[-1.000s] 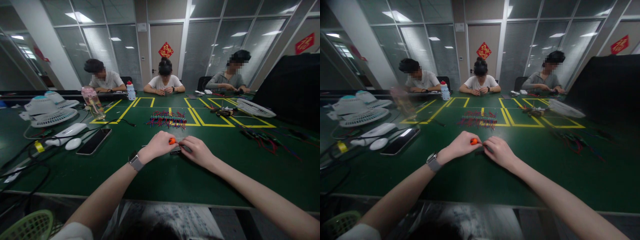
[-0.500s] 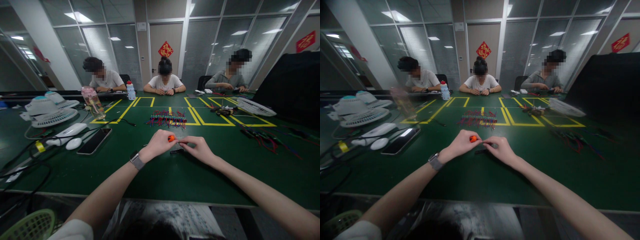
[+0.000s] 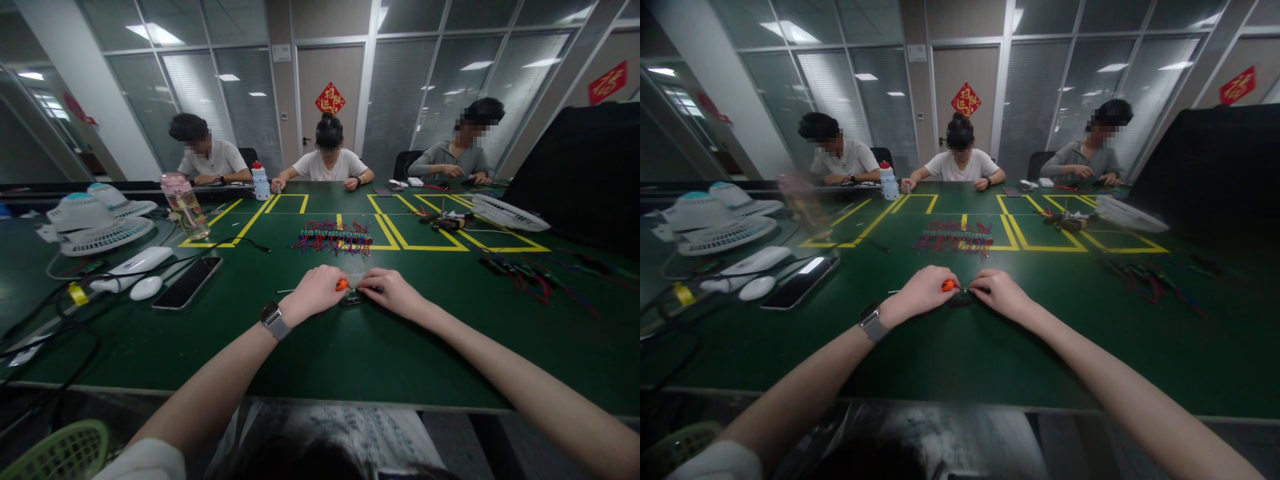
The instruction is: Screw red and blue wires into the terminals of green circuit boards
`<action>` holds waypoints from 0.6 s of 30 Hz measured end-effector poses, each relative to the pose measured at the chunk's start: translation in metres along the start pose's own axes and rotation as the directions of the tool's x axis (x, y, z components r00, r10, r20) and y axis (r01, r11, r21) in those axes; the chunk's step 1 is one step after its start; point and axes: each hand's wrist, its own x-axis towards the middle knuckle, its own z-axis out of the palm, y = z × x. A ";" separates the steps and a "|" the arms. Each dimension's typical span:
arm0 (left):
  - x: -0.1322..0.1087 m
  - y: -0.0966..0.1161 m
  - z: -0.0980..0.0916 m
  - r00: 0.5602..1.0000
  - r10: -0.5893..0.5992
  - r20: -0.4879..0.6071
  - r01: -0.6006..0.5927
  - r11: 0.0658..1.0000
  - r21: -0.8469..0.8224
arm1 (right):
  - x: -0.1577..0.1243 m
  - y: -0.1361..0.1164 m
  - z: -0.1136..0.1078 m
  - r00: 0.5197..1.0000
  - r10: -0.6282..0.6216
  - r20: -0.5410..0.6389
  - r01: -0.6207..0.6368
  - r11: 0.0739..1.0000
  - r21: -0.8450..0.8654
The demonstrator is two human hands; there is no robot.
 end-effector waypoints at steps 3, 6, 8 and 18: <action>-0.001 -0.002 -0.003 0.999 0.002 0.038 -0.001 1.000 -0.020 | -0.001 0.009 -0.002 1.000 0.002 0.016 -0.001 0.999 -0.040; -0.003 -0.005 -0.007 0.991 0.040 0.130 -0.034 0.998 -0.055 | -0.002 0.011 -0.003 0.999 -0.015 0.032 0.018 0.997 -0.078; -0.004 -0.006 -0.010 0.985 0.054 0.164 -0.046 0.998 -0.054 | -0.003 0.009 -0.004 0.999 -0.034 0.039 0.038 0.993 -0.115; -0.004 -0.005 -0.010 0.983 0.053 0.174 -0.057 0.998 0.020 | -0.005 0.005 -0.002 0.996 -0.079 0.044 0.087 0.972 -0.217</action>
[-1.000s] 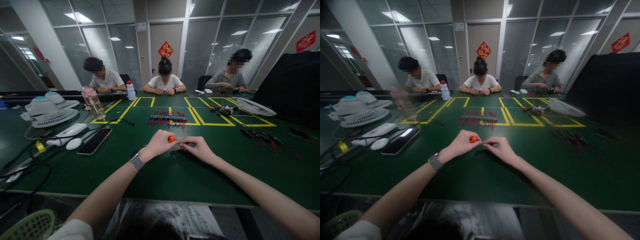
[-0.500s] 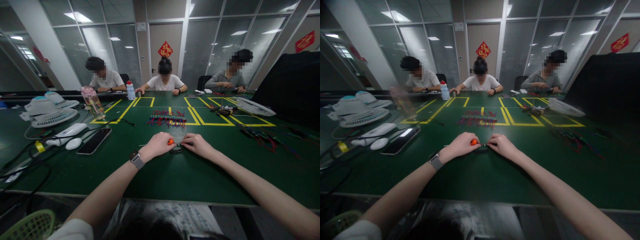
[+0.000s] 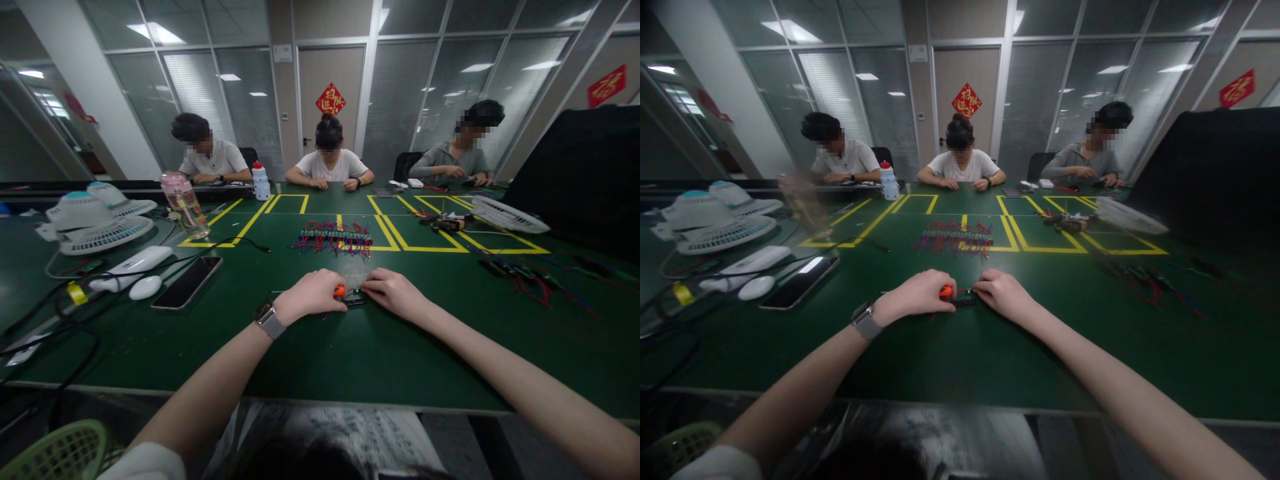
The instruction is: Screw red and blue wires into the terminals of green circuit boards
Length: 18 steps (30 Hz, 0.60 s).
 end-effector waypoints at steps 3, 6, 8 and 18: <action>0.000 0.003 -0.001 1.000 -0.018 0.000 0.018 1.000 0.017 | 0.000 -0.001 0.000 1.000 -0.008 0.003 0.008 1.000 -0.026; 0.000 0.004 -0.002 1.000 -0.024 -0.007 0.024 0.999 0.030 | 0.000 -0.001 0.001 1.000 0.019 -0.019 -0.019 0.999 0.030; 0.000 0.004 -0.002 1.000 -0.014 -0.014 0.014 0.999 0.035 | 0.000 -0.001 0.002 0.997 0.071 -0.043 -0.065 0.991 0.120; 0.000 0.003 0.000 1.000 0.004 -0.028 -0.003 0.999 0.047 | 0.001 0.000 0.002 0.977 0.209 -0.036 -0.190 0.936 0.297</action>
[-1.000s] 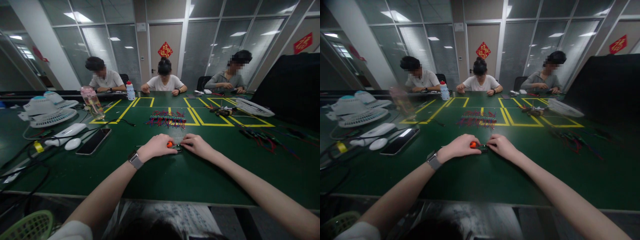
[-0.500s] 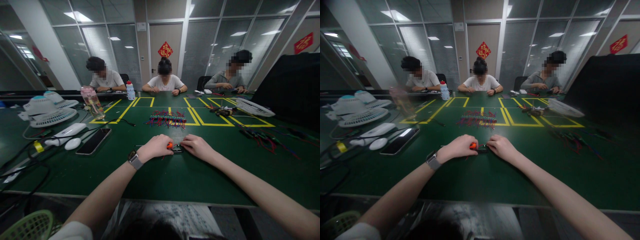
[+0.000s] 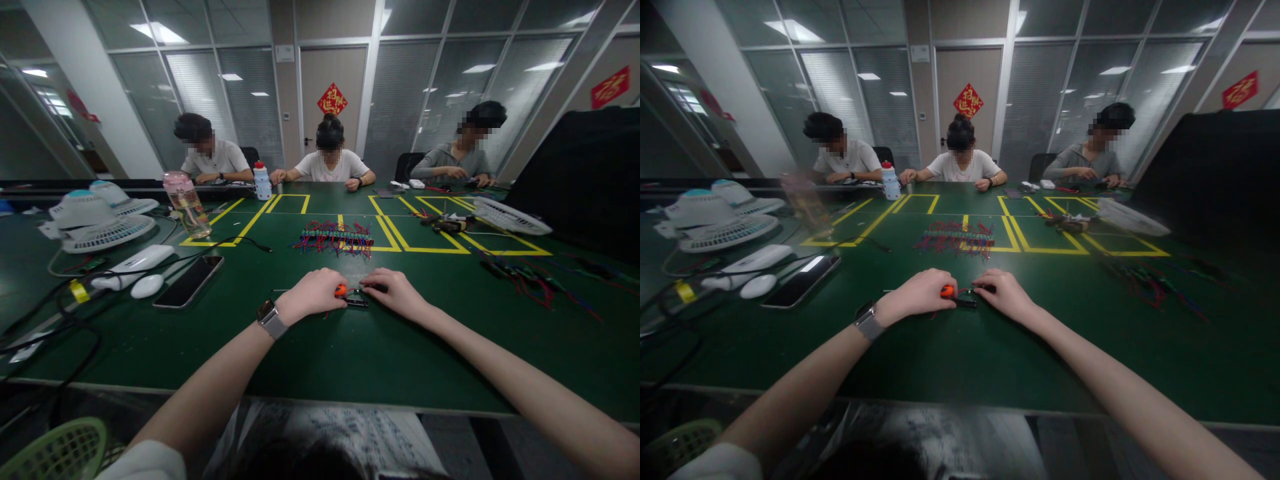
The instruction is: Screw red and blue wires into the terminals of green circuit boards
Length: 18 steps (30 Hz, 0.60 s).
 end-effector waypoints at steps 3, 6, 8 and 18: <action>0.000 -0.001 0.001 1.000 0.004 -0.006 -0.004 1.000 0.003 | 0.001 -0.002 -0.001 1.000 0.003 0.023 -0.003 1.000 -0.001; 0.002 -0.002 0.004 1.000 0.003 -0.020 -0.003 1.000 0.004 | 0.001 -0.004 -0.001 0.999 0.007 0.036 -0.007 1.000 -0.006; 0.003 -0.001 0.008 0.999 0.007 -0.034 -0.007 1.000 0.007 | 0.002 -0.004 0.000 0.999 0.009 0.046 -0.008 1.000 -0.007; 0.005 0.008 0.011 0.966 0.020 -0.259 -0.049 0.993 -0.108 | 0.003 -0.003 -0.035 0.970 0.183 0.162 -0.223 0.935 0.276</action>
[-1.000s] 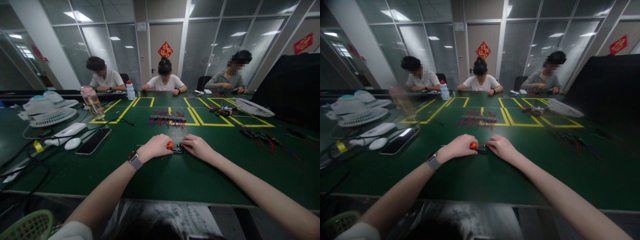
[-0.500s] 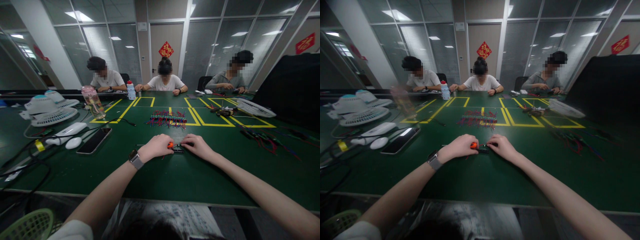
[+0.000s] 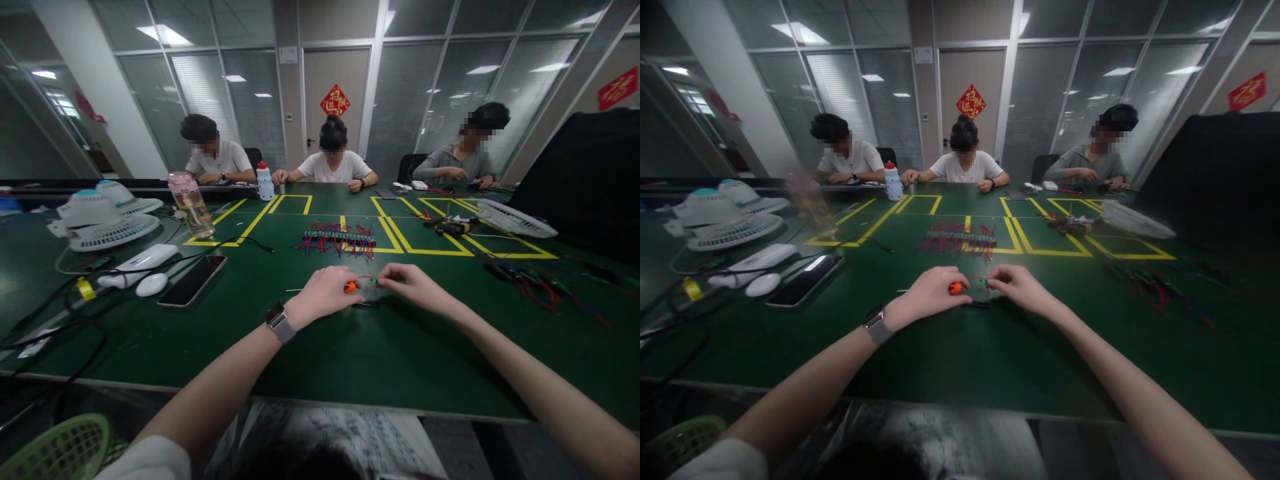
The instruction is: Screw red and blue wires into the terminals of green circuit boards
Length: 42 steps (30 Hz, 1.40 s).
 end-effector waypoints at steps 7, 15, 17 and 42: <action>0.006 -0.006 -0.024 0.938 -0.088 -0.336 0.003 0.969 -0.246 | -0.012 -0.027 0.020 0.996 -0.076 0.040 0.077 0.996 -0.038; 0.006 -0.012 -0.030 0.910 -0.147 -0.389 0.054 0.969 -0.240 | -0.028 0.001 0.022 0.985 -0.171 -0.019 0.152 0.916 -0.371; 0.006 -0.012 -0.029 0.913 -0.150 -0.378 0.060 0.969 -0.240 | -0.033 0.013 0.017 0.982 -0.182 -0.052 0.146 0.902 -0.406; -0.006 0.023 0.020 0.983 0.162 0.088 -0.177 0.962 0.208 | -0.033 -0.001 0.017 0.979 -0.131 -0.157 0.096 0.973 -0.212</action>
